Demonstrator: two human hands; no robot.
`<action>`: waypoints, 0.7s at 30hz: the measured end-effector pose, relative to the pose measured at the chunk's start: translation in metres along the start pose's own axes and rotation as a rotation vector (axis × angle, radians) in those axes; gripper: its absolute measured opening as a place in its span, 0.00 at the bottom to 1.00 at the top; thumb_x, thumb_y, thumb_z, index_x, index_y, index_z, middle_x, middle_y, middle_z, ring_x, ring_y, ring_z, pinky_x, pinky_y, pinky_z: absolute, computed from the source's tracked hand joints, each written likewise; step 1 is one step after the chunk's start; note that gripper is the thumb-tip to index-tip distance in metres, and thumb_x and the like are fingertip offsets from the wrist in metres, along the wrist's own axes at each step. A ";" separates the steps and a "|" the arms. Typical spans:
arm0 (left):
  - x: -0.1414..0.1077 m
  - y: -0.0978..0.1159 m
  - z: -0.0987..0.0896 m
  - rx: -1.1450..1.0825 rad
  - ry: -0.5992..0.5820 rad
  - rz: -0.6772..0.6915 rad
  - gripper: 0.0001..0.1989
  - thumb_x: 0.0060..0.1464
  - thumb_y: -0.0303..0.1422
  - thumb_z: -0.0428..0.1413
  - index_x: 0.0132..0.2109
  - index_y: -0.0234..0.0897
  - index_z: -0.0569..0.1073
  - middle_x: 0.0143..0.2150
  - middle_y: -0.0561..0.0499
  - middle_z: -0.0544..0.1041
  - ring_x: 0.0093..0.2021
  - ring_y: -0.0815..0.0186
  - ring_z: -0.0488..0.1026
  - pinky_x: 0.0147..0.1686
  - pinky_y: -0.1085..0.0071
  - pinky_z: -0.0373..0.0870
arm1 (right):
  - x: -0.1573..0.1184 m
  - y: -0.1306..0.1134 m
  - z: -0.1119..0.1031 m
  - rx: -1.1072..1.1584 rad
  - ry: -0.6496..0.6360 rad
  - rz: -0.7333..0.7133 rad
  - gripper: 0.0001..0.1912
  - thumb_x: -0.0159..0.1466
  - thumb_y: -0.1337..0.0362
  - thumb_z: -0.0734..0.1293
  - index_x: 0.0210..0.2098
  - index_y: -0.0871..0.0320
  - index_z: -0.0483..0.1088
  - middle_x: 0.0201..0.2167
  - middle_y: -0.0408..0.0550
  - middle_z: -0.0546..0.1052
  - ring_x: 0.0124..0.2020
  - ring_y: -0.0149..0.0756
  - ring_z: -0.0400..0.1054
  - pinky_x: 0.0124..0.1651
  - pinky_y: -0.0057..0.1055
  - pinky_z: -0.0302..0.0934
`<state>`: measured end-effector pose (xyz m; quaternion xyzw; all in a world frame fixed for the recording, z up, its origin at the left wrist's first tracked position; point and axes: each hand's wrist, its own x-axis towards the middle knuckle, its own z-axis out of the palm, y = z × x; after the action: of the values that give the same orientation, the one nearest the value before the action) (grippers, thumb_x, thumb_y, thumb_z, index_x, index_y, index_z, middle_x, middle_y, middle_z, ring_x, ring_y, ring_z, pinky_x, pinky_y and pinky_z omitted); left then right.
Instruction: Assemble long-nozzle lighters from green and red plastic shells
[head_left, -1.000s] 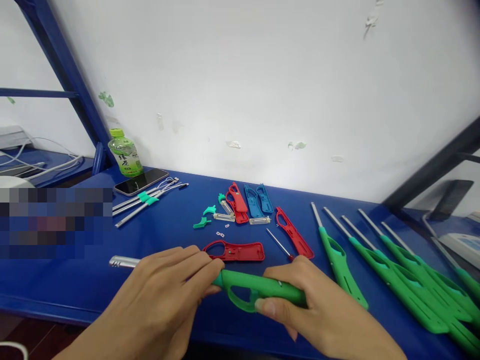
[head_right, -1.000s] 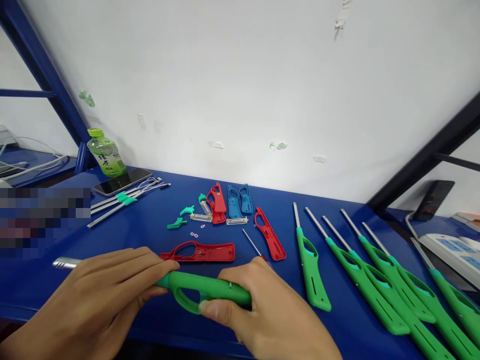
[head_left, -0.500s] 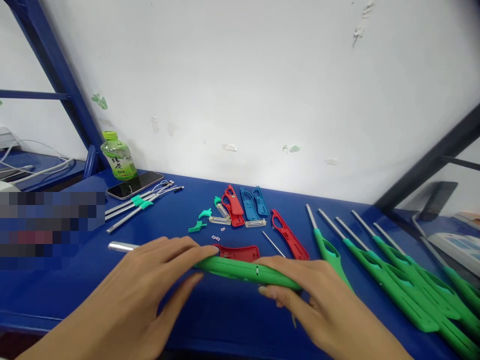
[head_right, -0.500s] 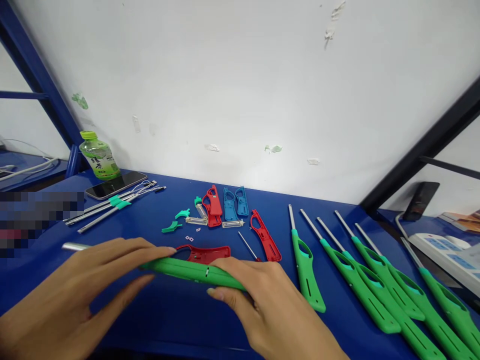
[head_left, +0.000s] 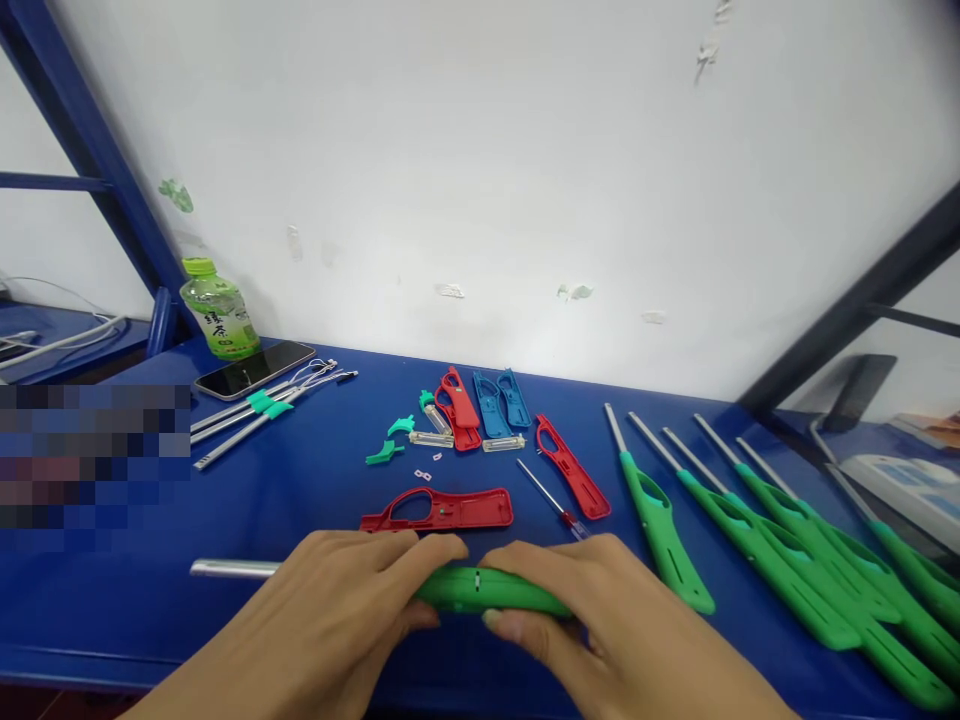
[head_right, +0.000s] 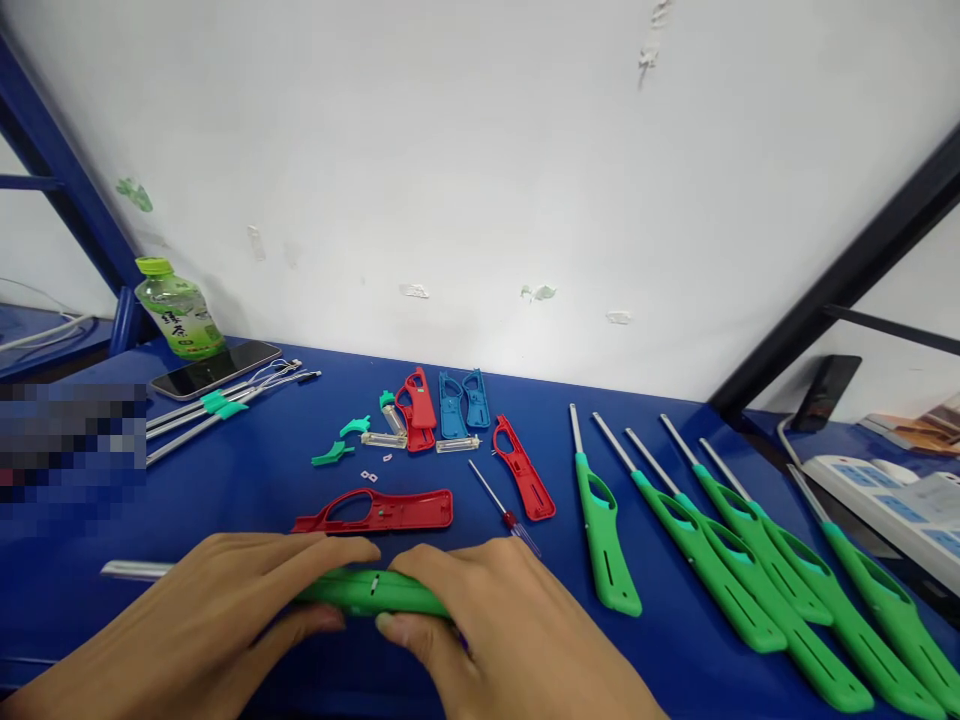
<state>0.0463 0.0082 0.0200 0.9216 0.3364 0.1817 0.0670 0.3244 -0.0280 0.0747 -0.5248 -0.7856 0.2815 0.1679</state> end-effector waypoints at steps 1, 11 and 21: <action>0.002 0.003 0.001 0.004 -0.003 0.002 0.26 0.71 0.26 0.58 0.69 0.54 0.67 0.60 0.55 0.84 0.55 0.61 0.85 0.51 0.69 0.79 | -0.001 0.001 -0.001 0.011 -0.011 0.018 0.08 0.78 0.56 0.68 0.50 0.40 0.81 0.47 0.32 0.87 0.48 0.39 0.80 0.52 0.32 0.69; 0.015 0.013 0.004 0.125 0.052 0.060 0.33 0.62 0.25 0.56 0.71 0.52 0.68 0.61 0.50 0.84 0.51 0.55 0.86 0.47 0.60 0.83 | -0.001 0.030 -0.019 0.017 0.105 0.096 0.14 0.81 0.49 0.62 0.52 0.44 0.78 0.49 0.40 0.85 0.51 0.41 0.79 0.54 0.34 0.67; 0.015 0.011 0.024 0.164 -0.002 0.048 0.31 0.60 0.27 0.60 0.69 0.46 0.73 0.65 0.44 0.81 0.62 0.48 0.83 0.56 0.52 0.87 | -0.004 0.087 -0.019 -0.336 0.203 0.404 0.05 0.73 0.58 0.70 0.44 0.49 0.79 0.33 0.43 0.85 0.37 0.47 0.81 0.38 0.36 0.61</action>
<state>0.0725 0.0099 0.0052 0.9319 0.3281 0.1543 -0.0128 0.4001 -0.0010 0.0360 -0.7169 -0.6798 0.1209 0.0968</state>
